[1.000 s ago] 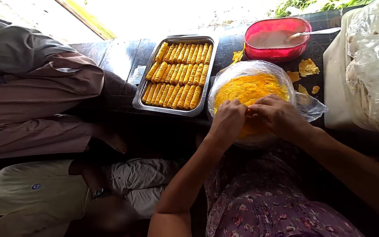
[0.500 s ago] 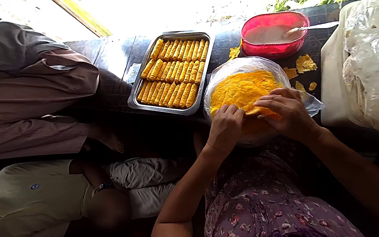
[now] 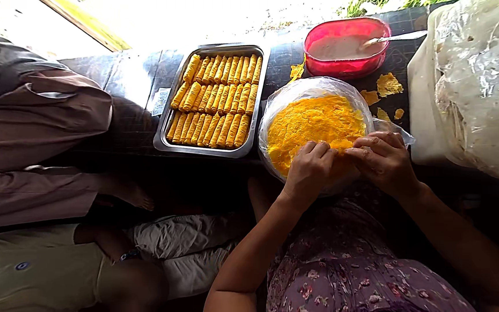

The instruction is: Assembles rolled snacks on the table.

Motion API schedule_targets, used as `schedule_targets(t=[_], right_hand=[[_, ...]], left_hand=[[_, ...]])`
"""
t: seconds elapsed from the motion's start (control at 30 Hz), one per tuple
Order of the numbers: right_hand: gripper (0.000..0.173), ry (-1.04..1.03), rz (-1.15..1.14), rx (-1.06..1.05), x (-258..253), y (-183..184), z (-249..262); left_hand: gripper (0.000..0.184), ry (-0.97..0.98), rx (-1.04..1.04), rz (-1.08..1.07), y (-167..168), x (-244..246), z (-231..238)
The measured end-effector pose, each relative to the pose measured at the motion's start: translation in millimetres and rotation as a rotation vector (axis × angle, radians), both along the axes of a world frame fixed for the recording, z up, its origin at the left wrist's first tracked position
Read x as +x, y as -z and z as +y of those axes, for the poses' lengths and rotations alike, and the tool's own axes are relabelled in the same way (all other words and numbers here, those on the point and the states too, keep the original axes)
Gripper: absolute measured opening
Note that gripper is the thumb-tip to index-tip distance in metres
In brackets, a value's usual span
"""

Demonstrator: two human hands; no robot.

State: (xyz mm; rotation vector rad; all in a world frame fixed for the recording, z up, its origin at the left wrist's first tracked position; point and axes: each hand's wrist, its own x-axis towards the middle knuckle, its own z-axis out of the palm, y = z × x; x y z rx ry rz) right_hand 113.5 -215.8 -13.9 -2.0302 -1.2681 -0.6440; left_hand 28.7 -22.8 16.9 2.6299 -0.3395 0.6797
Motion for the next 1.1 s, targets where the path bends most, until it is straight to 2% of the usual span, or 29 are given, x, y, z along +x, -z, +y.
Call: schedule_targets(t=[0.27,0.43,0.57,0.67,0.77,0.87,1.0,1.1], right_hand=[[0.017,0.071,-0.025,-0.008,-4,-6,6],[0.02,0.116,0.012,-0.034,-11,-9,7],[0.017,0.142,0.02,0.003,-9,-10,7],[0.017,0.147,0.018,0.03,-12,-12,13],[0.019,0.122,0.039,0.082,-17,-9,21],[0.017,0.115,0.039,0.118,-23,-6,28],[0.018,0.084,0.031,0.074,-26,-5,31],[0.022,0.045,0.02,-0.008,-23,-9,30]], left_hand=[[0.021,-0.007,0.038,0.021,3,-3,-3],[0.022,-0.006,-0.04,0.011,2,-2,0],[0.023,0.004,-0.098,-0.009,2,-2,1],[0.029,0.021,-0.062,0.007,3,-3,1],[0.025,0.023,-0.05,0.022,3,-4,2],[0.017,0.018,-0.143,0.025,-1,-6,5],[0.021,0.031,-0.298,0.059,-8,-12,15],[0.023,0.021,-0.317,0.074,-16,-17,30]])
